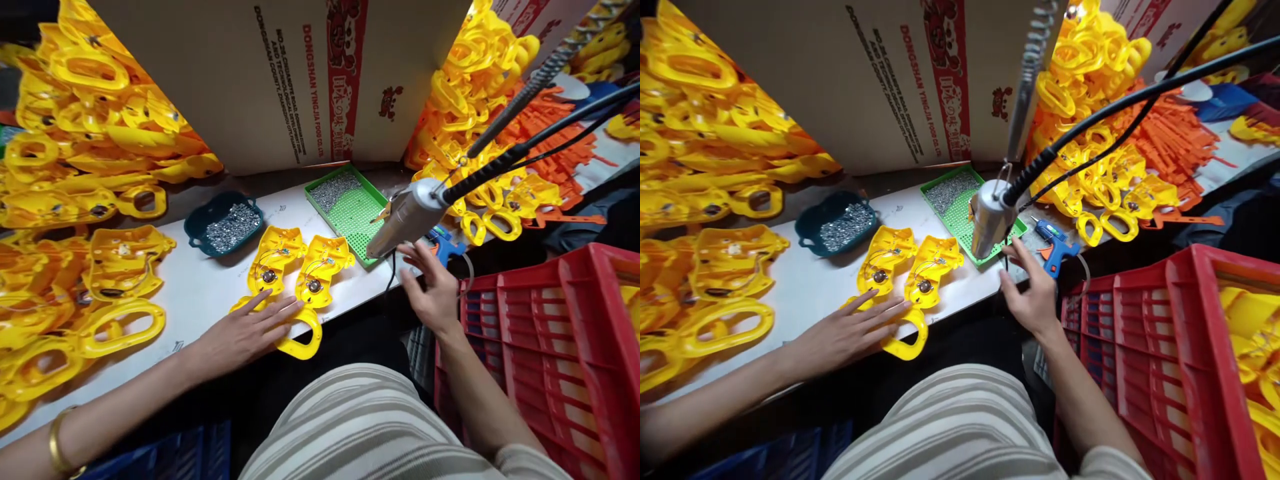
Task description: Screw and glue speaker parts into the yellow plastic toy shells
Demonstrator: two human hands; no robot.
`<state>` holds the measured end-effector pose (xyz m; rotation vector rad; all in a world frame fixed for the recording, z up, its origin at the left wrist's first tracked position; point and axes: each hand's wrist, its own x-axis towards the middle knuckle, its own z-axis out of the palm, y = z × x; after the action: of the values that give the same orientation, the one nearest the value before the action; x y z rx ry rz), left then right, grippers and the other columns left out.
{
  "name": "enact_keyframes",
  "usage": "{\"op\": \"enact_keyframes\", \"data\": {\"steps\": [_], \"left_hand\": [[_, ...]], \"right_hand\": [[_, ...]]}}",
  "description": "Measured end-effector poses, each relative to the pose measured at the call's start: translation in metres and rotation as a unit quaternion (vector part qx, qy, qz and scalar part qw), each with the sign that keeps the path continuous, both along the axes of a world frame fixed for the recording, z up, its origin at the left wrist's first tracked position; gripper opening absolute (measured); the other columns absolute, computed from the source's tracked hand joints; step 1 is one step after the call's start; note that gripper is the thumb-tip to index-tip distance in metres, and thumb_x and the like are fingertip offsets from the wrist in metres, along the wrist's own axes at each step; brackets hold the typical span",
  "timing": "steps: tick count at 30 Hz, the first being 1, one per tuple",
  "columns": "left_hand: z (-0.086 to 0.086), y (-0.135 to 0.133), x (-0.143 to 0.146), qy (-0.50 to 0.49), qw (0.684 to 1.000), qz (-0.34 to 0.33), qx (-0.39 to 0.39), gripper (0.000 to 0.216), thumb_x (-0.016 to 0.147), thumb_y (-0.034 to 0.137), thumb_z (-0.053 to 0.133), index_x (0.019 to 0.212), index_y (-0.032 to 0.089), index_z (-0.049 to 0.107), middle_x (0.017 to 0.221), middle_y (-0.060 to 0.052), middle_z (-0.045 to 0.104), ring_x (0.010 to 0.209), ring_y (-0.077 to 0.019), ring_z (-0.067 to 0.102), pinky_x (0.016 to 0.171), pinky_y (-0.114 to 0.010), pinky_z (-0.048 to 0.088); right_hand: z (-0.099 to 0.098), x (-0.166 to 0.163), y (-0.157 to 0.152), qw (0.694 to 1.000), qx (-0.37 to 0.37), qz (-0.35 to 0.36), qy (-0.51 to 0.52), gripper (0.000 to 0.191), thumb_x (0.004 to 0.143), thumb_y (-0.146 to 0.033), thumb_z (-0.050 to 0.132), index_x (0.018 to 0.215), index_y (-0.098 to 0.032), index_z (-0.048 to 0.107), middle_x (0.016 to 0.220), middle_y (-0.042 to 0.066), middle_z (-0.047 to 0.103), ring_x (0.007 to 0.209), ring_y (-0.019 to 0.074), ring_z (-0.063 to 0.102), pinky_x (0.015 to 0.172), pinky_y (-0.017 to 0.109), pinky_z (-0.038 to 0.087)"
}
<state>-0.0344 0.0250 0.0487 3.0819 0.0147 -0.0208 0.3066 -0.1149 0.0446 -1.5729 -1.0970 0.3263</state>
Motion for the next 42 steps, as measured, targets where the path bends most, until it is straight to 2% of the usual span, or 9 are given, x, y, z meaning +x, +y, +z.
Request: {"op": "enact_keyframes", "data": {"steps": [4,7,13,18,22,26,30,37,42], "left_hand": [[0.007,0.015,-0.02,0.021,1.0,-0.009,0.004,0.032,0.098,0.021,0.038,0.12,0.029,0.059,0.152,0.005,0.039,0.143,-0.0134,0.031,0.123,-0.038,-0.004],[0.015,0.02,-0.03,0.037,0.999,-0.013,0.028,0.043,0.095,0.01,0.031,0.122,0.029,0.058,0.152,0.004,0.039,0.143,-0.014,0.032,0.123,-0.041,-0.004],[0.029,0.024,-0.048,0.034,0.998,0.035,0.047,0.052,0.089,0.002,0.033,0.125,0.031,0.057,0.15,0.003,0.043,0.141,-0.0125,0.036,0.123,-0.039,0.01],[0.028,0.022,-0.065,0.021,0.996,0.07,0.044,0.052,0.09,0.007,0.039,0.133,0.035,0.052,0.148,0.0,0.047,0.138,-0.0159,0.041,0.118,-0.039,0.024],[0.021,0.0,-0.023,-0.086,0.971,0.219,0.049,0.049,0.09,0.034,0.055,0.138,0.026,0.047,0.148,-0.011,0.045,0.141,-0.026,0.036,0.114,-0.046,0.027],[0.009,-0.019,0.053,-0.113,0.952,0.283,0.024,0.096,0.076,0.074,0.055,0.146,0.012,0.035,0.152,-0.02,0.035,0.144,-0.0354,0.025,0.117,-0.055,0.012],[-0.004,-0.02,0.097,-0.078,0.941,0.329,-0.036,0.11,0.067,0.081,0.058,0.148,0.01,0.031,0.156,-0.021,0.027,0.146,-0.0384,0.017,0.117,-0.058,0.0],[0.003,-0.021,0.093,-0.019,0.934,0.343,-0.099,0.1,0.071,0.069,0.064,0.148,0.014,0.031,0.158,-0.016,0.024,0.147,-0.0359,0.014,0.117,-0.06,-0.007],[0.004,-0.023,0.092,-0.018,0.928,0.35,-0.125,0.108,0.067,0.078,0.06,0.149,0.014,0.028,0.158,-0.018,0.022,0.147,-0.0382,0.012,0.116,-0.061,-0.004]], "right_hand": [[-0.027,0.041,-0.038,0.961,-0.005,-0.277,-0.022,0.027,0.077,-0.037,0.067,0.095,-0.018,0.062,0.09,0.005,0.064,0.078,0.0169,0.064,0.074,0.034,0.055],[-0.054,0.066,-0.039,0.944,-0.107,-0.297,0.098,0.046,0.063,-0.048,0.076,0.092,-0.018,0.055,0.084,0.001,0.059,0.069,0.0138,0.059,0.06,0.029,0.054],[-0.071,0.062,-0.023,0.916,-0.099,-0.258,0.291,0.066,0.049,-0.048,0.084,0.097,-0.021,0.047,0.07,-0.006,0.061,0.047,0.0093,0.055,0.04,0.023,0.053],[-0.052,0.052,-0.037,0.891,-0.005,-0.201,0.407,0.046,0.052,-0.035,0.084,0.088,-0.019,0.059,0.065,-0.008,0.058,0.054,0.0062,0.058,0.053,0.017,0.057],[-0.027,0.031,-0.057,0.905,0.074,-0.166,0.386,0.046,0.056,-0.022,0.082,0.097,-0.023,0.063,0.09,-0.004,0.065,0.073,0.0088,0.065,0.061,0.021,0.059],[-0.003,0.011,-0.075,0.955,0.017,-0.047,0.292,0.024,0.069,-0.025,0.077,0.09,-0.02,0.065,0.074,-0.001,0.064,0.059,0.0119,0.061,0.057,0.029,0.057],[0.007,-0.008,-0.086,0.975,0.011,0.026,0.222,0.024,0.075,-0.026,0.072,0.098,-0.021,0.065,0.07,0.0,0.063,0.061,0.0154,0.061,0.057,0.032,0.055],[-0.004,-0.033,-0.074,0.942,-0.181,0.171,0.226,0.029,0.086,-0.036,0.063,0.112,-0.023,0.061,0.087,0.006,0.069,0.061,0.0157,0.063,0.057,0.033,0.056],[-0.009,-0.043,-0.055,0.916,-0.218,0.202,0.268,0.028,0.089,-0.038,0.058,0.112,-0.022,0.06,0.106,0.01,0.068,0.064,0.0138,0.065,0.054,0.029,0.059]]}}
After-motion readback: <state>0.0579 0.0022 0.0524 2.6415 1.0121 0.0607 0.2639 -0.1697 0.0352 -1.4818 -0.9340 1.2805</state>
